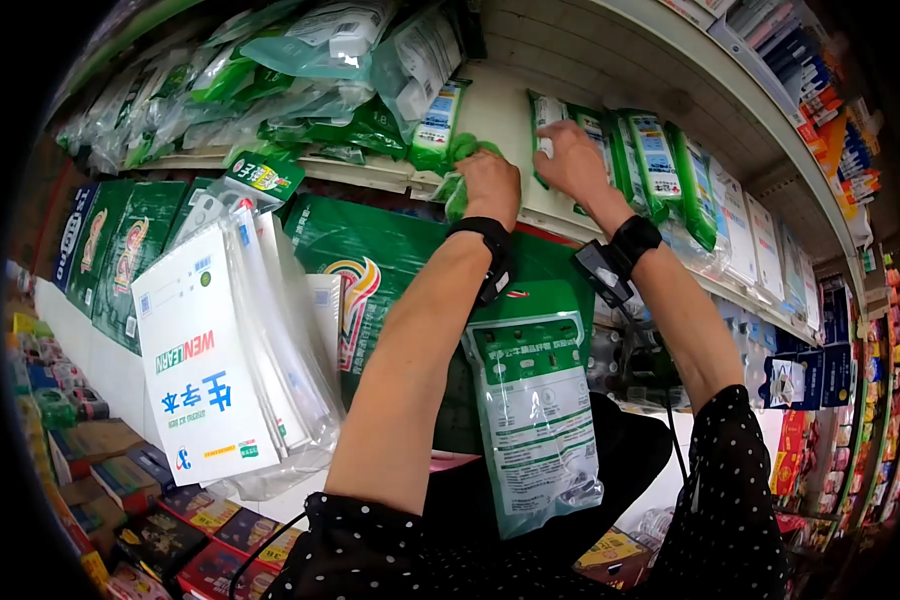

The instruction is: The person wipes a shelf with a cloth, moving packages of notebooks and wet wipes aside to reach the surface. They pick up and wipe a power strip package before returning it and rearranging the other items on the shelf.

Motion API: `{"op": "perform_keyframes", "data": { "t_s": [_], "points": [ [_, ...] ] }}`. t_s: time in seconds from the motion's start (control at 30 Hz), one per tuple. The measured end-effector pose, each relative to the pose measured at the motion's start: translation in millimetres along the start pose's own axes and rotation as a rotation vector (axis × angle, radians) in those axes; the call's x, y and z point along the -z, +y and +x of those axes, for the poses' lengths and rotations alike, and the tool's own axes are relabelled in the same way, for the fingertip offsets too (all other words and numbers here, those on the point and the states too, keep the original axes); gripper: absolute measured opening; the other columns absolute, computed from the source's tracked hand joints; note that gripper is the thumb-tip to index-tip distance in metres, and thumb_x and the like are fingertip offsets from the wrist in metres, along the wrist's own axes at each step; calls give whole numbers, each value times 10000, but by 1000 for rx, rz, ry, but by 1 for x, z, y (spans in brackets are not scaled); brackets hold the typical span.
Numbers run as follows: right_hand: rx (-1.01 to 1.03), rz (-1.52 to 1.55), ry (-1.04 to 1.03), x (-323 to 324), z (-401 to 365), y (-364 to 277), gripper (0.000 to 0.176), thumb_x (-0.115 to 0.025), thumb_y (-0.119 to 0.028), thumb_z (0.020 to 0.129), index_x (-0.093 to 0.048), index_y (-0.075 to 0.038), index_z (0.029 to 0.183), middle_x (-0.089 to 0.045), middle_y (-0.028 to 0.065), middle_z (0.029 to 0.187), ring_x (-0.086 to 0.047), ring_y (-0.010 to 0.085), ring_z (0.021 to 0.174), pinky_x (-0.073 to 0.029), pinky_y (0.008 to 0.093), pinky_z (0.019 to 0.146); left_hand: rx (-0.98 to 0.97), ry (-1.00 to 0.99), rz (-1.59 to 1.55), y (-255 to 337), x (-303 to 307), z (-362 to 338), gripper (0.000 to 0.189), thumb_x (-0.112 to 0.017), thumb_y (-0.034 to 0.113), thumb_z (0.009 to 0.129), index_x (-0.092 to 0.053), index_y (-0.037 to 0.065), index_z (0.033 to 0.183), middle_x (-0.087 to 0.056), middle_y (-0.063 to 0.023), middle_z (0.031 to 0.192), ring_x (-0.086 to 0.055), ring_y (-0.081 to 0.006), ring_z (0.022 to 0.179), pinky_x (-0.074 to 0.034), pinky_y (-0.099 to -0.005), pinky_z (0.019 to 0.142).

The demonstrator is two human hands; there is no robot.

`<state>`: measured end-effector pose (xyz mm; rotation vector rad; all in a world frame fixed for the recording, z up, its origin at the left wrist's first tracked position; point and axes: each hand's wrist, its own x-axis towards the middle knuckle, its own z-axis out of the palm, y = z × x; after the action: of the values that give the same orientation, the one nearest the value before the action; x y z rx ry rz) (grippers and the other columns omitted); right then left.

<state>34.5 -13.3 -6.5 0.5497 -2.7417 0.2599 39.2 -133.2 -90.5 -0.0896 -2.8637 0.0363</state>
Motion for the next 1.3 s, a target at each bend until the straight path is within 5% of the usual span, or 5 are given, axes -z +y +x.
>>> {"op": "perform_keyframes", "data": {
  "t_s": [0.13,0.23,0.43,0.93,1.3],
  "points": [
    [-74,368,-279,-12,38,-50,484,-639,-343,741,-610,-49,1125,-579,198,1180,-543,379,1092,-417,461,949,-133,-100,-101,-3,-7,3,439,-526,232,854,-517,-25,1210,-527,-188,1215,-528,-350,1109,-431,-484,889],
    [89,130,-347,-30,48,-83,633,-680,-426,717,-536,-63,1216,-561,190,1215,-498,354,1166,-315,528,1027,-56,186,-24,7,-20,9,610,-508,329,877,-353,-17,1355,-390,-214,1366,-382,-375,1261,-331,-514,1004],
    [143,-32,-497,-35,63,-83,885,-723,-479,666,-373,-56,1360,-582,247,1144,-520,379,1126,-264,514,1059,-62,-4,-148,4,-15,12,612,-483,355,888,-329,26,1381,-360,-180,1398,-352,-360,1287,-323,-524,1008],
    [279,152,-173,-43,63,-77,245,-627,-176,710,-600,-91,939,-636,152,738,-623,342,802,-399,486,928,33,-171,-407,5,-5,5,604,-419,415,918,-293,128,1434,-298,-83,1474,-296,-325,1345,-326,-564,998],
    [39,300,129,-17,59,-39,156,-609,-94,777,-640,-63,927,-659,156,823,-632,336,796,-486,401,699,-58,-232,-121,0,15,3,447,-516,183,860,-517,-67,1231,-495,-315,1225,-513,-497,1097,-459,-575,842]
  ]
}}
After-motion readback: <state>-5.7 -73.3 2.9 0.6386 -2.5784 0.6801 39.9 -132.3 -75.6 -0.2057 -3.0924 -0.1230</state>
